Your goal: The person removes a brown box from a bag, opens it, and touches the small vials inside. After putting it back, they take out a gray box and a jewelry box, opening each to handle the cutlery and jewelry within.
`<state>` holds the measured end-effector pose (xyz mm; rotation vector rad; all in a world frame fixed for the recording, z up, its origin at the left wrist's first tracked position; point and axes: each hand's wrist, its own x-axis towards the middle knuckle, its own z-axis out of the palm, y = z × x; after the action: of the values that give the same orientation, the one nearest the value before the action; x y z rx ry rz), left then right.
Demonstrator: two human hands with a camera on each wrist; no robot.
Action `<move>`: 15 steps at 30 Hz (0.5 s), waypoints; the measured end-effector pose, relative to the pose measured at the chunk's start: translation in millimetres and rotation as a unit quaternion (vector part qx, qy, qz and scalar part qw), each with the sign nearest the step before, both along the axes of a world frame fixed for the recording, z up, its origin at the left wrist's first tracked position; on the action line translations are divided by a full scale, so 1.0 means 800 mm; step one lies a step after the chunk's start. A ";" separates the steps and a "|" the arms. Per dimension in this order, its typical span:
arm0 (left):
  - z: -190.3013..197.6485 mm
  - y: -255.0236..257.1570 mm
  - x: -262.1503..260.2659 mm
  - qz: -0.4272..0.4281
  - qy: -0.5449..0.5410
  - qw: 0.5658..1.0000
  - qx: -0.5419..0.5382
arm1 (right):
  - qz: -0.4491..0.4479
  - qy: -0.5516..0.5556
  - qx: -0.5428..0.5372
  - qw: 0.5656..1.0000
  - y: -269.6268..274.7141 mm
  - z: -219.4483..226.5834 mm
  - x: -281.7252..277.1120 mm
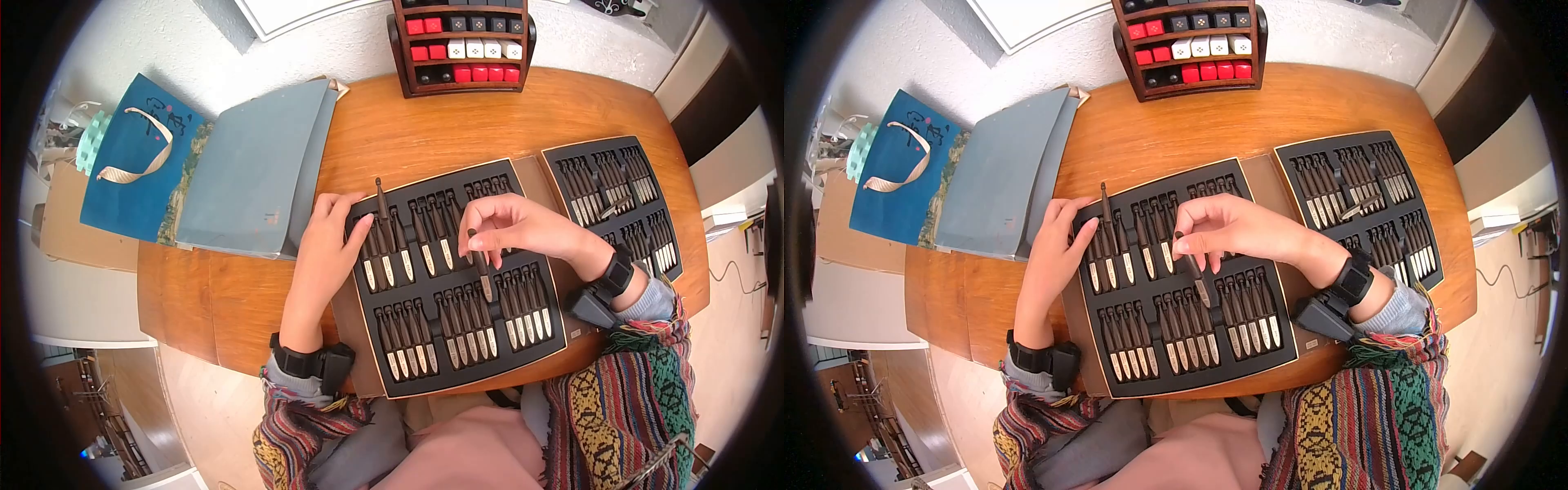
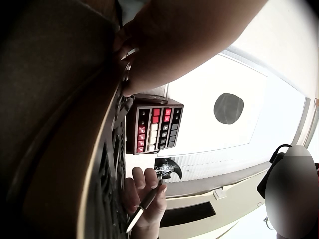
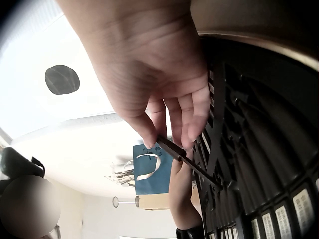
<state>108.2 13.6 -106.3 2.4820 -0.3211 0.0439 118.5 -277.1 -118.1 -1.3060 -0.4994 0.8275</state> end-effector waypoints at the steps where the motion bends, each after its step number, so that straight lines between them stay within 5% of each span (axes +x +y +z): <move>1: 0.000 0.000 0.000 0.000 0.003 1.000 -0.001 | 0.002 -0.004 0.002 1.000 0.000 0.000 0.000; 15: -0.001 0.001 0.001 -0.001 0.004 1.000 0.000 | -0.070 -0.028 0.055 0.996 -0.002 0.013 -0.001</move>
<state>108.8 14.2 -107.5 2.4813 -0.3205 0.0339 117.5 -278.7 -107.4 -1.2493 -0.4853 0.6405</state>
